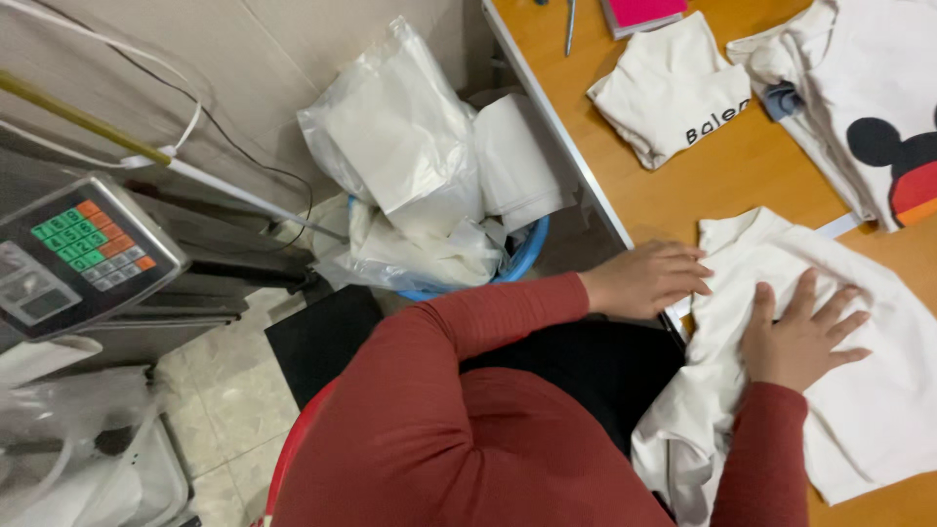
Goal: The person folds white long-sleeved shirts on a table, smoothing and aligning them before stacking. The person also handles clear plastic bags, placing them into a blue bin.
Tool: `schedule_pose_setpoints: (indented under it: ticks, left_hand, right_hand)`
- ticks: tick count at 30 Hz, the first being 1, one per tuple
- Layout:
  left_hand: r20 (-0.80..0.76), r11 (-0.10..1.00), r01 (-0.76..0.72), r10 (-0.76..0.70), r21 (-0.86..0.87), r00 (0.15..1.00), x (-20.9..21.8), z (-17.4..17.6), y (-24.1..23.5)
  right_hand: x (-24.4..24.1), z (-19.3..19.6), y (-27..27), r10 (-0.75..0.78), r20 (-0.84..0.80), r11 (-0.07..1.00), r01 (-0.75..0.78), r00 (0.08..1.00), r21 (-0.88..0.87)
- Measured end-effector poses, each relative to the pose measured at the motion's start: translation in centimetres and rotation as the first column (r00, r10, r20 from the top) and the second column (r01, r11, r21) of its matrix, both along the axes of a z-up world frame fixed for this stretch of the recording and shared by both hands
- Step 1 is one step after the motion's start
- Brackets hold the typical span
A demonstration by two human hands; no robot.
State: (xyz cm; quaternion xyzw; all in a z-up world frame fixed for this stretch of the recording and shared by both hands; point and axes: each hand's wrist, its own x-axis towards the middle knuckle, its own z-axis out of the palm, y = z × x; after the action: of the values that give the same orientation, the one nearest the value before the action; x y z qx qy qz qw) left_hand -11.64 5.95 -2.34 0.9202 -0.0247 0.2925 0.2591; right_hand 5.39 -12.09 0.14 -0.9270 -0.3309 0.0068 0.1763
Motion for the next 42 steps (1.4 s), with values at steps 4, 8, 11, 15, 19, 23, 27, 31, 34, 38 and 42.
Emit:
schedule_pose_setpoints:
  ticks: [4,8,11,15,19,23,27,31,34,38,42]
  left_hand:
    - [-0.195,0.989,-0.098,0.119,0.115,0.974,-8.9,0.3,6.7]
    - [-0.254,0.849,-0.522,0.525,0.084,0.812,-19.7,1.1,14.4]
    - [-0.361,0.5,-0.854,0.83,0.144,0.425,-27.3,0.7,18.8]
    - [-0.624,0.263,-0.957,0.77,0.119,0.134,-31.3,-1.2,21.5]
    - [-0.461,0.291,-0.949,0.863,0.125,0.204,-30.6,-4.2,20.6]
    - [-0.251,0.27,-0.959,0.937,0.087,0.241,-29.8,-4.2,19.2]
    - [-0.128,0.303,-0.952,0.946,0.037,0.297,-28.8,-1.3,17.7]
    - [-0.058,0.506,-0.832,0.846,-0.228,0.531,-25.6,0.8,16.1]
    - [0.067,0.741,-0.641,0.663,-0.202,0.745,-22.7,1.0,13.0]
    - [0.081,0.92,-0.387,0.392,-0.07,0.917,-19.9,0.1,7.2]
    - [-0.032,0.97,-0.22,0.224,0.103,0.974,-17.8,-1.6,2.1]
  right_hand:
    - [1.5,-0.7,-0.2,0.023,-0.009,0.999,-0.023,1.0,0.028]
    - [1.5,-1.0,-0.2,0.015,0.025,1.0,-0.015,1.0,-0.004]
    - [0.4,-0.1,0.7,0.045,0.077,0.999,-0.045,0.996,-0.004]
    - [-2.7,1.8,4.1,0.138,0.117,0.99,-0.141,0.984,0.021]
    - [-7.4,2.6,7.2,0.27,0.094,0.959,-0.276,0.958,0.063]
    - [-11.0,1.9,8.8,0.37,0.106,0.925,-0.376,0.923,0.047]
    - [-13.8,1.2,9.3,0.44,0.131,0.896,-0.444,0.889,0.002]
    - [-16.7,1.1,10.1,0.485,-0.026,0.874,-0.482,0.874,0.065]
    - [-18.8,1.2,11.4,0.54,-0.149,0.837,-0.512,0.828,0.192]
    - [-21.0,0.6,13.2,0.484,-0.564,0.854,-0.219,0.669,0.473]
    - [-20.4,-1.6,14.4,0.306,-0.691,0.914,0.0,0.655,0.405]
